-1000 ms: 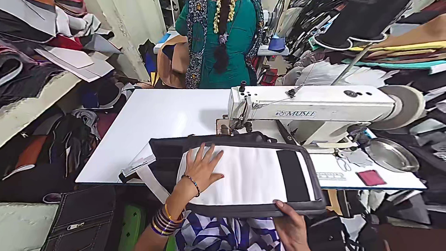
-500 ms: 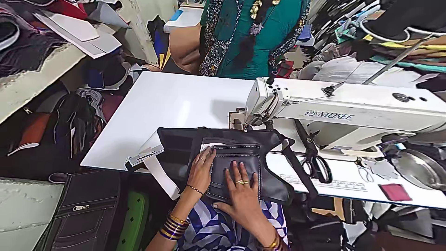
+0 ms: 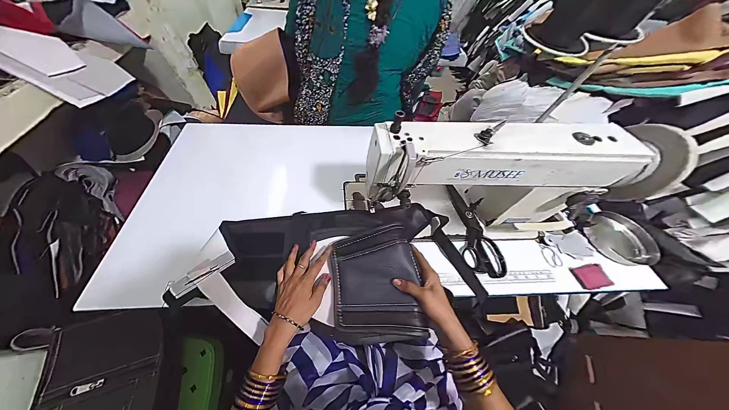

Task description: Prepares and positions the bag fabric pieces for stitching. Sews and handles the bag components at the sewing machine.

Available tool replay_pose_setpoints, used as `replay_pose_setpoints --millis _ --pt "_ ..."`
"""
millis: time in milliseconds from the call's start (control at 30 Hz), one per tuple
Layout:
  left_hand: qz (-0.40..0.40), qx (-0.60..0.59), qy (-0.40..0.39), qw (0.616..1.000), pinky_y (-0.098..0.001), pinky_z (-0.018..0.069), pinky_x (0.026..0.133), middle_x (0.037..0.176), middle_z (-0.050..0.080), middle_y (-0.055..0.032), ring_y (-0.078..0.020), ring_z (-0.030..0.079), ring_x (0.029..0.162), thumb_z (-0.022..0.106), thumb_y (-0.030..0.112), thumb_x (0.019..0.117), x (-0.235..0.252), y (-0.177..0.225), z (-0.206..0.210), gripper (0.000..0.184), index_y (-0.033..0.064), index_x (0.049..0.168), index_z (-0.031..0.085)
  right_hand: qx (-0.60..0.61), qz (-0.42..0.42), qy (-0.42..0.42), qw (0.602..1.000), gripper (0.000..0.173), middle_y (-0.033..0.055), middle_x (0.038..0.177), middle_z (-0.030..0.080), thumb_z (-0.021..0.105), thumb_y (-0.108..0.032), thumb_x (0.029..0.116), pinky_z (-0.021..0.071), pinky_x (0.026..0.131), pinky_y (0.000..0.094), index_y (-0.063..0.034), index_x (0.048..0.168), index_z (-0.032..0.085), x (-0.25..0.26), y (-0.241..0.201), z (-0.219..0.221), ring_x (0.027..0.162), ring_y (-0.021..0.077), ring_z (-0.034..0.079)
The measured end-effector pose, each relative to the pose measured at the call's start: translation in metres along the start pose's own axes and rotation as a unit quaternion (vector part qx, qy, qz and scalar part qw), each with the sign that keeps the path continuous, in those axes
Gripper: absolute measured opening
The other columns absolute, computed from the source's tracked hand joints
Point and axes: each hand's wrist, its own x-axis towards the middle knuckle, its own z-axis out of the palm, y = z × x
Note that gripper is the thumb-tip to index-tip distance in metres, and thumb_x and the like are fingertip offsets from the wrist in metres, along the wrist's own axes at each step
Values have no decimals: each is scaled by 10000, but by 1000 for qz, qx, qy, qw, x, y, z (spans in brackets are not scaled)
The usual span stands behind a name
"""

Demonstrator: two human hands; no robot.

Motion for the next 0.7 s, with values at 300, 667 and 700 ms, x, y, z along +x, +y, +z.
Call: replay_pose_setpoints --millis 300,667,700 --pt "60 3 -138 989 -666 164 1208 1614 406 -143 -413 231 1544 537 204 1043 79 62 0 477 102 1508 513 -36 -14 95 995 842 76 1297 648 684 -23 772 560 905 170 9 1543 346 17 -3 -109 1059 4 670" --pt "93 42 -162 982 -610 251 1167 1651 364 -18 -327 279 1537 426 345 1077 111 53 56 480 172 1519 496 -84 18 49 995 893 67 1337 627 720 -20 771 550 910 158 -27 1570 321 42 -10 -123 1082 -16 652" --pt "86 40 -161 982 -603 255 1164 1644 376 -14 -317 286 1535 438 343 1070 112 54 56 477 172 1509 509 -85 20 47 995 889 72 1347 624 722 -17 775 548 916 158 -29 1570 324 43 -10 -123 1092 -15 649"
